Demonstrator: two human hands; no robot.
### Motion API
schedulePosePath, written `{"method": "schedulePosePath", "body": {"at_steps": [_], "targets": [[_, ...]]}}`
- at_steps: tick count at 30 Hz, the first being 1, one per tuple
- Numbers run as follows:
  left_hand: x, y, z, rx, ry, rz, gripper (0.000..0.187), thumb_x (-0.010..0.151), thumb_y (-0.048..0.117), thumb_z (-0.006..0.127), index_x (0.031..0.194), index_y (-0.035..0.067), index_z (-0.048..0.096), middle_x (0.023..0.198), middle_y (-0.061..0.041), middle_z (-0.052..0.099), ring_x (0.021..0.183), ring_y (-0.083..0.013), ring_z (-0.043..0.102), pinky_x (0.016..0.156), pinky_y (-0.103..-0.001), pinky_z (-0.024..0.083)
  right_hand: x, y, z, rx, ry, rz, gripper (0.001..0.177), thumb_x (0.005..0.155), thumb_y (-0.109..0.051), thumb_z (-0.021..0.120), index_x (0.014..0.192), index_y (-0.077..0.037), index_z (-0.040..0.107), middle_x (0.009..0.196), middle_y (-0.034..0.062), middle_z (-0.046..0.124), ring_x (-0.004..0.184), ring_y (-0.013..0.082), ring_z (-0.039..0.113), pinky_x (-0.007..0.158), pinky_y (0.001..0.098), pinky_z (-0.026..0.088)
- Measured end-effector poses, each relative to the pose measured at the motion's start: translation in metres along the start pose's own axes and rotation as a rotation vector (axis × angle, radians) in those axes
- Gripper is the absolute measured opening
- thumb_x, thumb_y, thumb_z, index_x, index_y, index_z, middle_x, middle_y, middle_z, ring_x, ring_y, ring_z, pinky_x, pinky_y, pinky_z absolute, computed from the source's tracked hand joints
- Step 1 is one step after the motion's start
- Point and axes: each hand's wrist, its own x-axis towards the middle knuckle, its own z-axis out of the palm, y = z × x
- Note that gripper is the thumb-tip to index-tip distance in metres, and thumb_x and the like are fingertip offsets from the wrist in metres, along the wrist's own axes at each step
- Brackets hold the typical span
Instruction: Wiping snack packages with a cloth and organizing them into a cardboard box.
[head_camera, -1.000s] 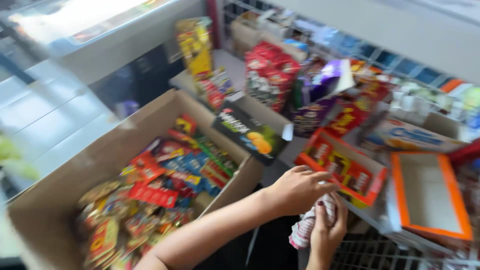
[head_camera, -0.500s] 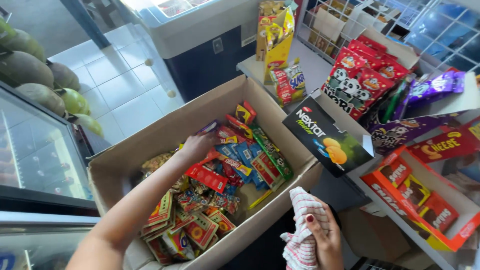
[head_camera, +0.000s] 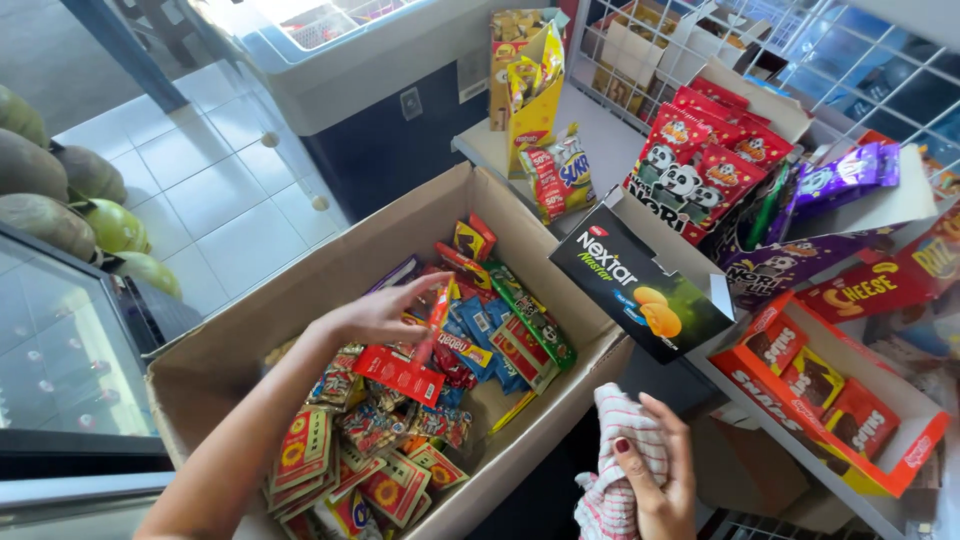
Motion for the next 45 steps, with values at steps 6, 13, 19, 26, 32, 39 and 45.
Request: {"method": "schedulePosePath", "body": {"at_steps": [6,13,19,26,32,39,45], "targets": [[0.006,0.125,0.055,-1.315,-0.343,0.436,0.094,0.094,0.026,0.069,0.166,0.015,0.01,0.16,-0.01,0.041,0.145,-0.017,0.04,0.121,-0.037,0.033,-0.015,-0.055,0.011,-0.313,0.388,-0.5,0.041,0.091,-0.015,0.075,0.127,-0.005,0.059,0.137,0.0173,0.061,0.126,0.0279,0.062,0.111,0.0396,0.049],[0.053,0.325,0.092,-1.756,-0.415,0.53,0.073,0.108,0.045,0.052,0.165,0.006,0.028,0.15,-0.015,0.048,0.136,-0.026,0.046,0.117,-0.041,0.035,-0.041,-0.072,-0.001,-0.719,0.565,-0.762,0.033,0.086,-0.022,0.074,0.118,-0.013,0.073,0.133,0.0203,0.06,0.12,0.0372,0.063,0.104,0.0459,0.052],[0.046,0.44,0.139,-1.269,-0.414,0.794,0.068,0.112,0.053,0.037,0.162,0.008,0.029,0.16,-0.012,0.042,0.15,-0.0206,0.037,0.124,-0.037,0.03,-0.075,-0.128,-0.107,-0.866,1.23,-0.5,0.03,0.101,-0.016,0.07,0.129,-0.006,0.069,0.13,0.015,0.071,0.124,0.0354,0.061,0.11,0.0458,0.05],[0.078,0.451,0.175,-1.782,-0.7,0.9,0.071,0.109,0.05,0.038,0.166,0.019,0.009,0.162,-0.018,0.034,0.144,-0.0314,0.039,0.119,-0.045,0.032,-0.08,-0.098,-0.105,-0.987,1.181,-0.667,0.043,0.082,-0.021,0.073,0.124,-0.009,0.068,0.127,0.0176,0.067,0.12,0.039,0.061,0.106,0.0524,0.047],[0.071,0.444,0.222,-1.467,-0.476,0.684,0.083,0.105,0.056,0.042,0.165,0.007,0.013,0.164,-0.017,0.033,0.15,-0.0268,0.036,0.123,-0.042,0.029,-0.094,-0.111,-0.142,-0.911,1.216,-0.441,0.042,0.088,-0.02,0.073,0.129,-0.013,0.069,0.133,0.0187,0.06,0.122,0.0383,0.063,0.105,0.0472,0.052],[0.088,0.444,0.183,-1.85,-0.437,0.759,0.067,0.11,0.045,0.04,0.165,0.014,0.017,0.156,-0.016,0.044,0.136,-0.029,0.049,0.11,-0.044,0.041,-0.08,-0.089,-0.116,-0.976,1.035,-0.606,0.036,0.087,-0.021,0.076,0.122,-0.015,0.074,0.127,0.0144,0.068,0.119,0.0328,0.067,0.101,0.0431,0.052],[0.086,0.426,0.188,-1.812,-0.165,0.389,0.059,0.105,0.007,0.056,0.161,0.011,0.04,0.139,-0.013,0.06,0.113,-0.0216,0.061,0.094,-0.039,0.051,-0.063,-0.093,-0.13,-0.786,1.013,-0.559,0.033,0.087,-0.014,0.071,0.12,-0.013,0.075,0.124,0.0118,0.071,0.12,0.0328,0.068,0.105,0.0431,0.055]]}}
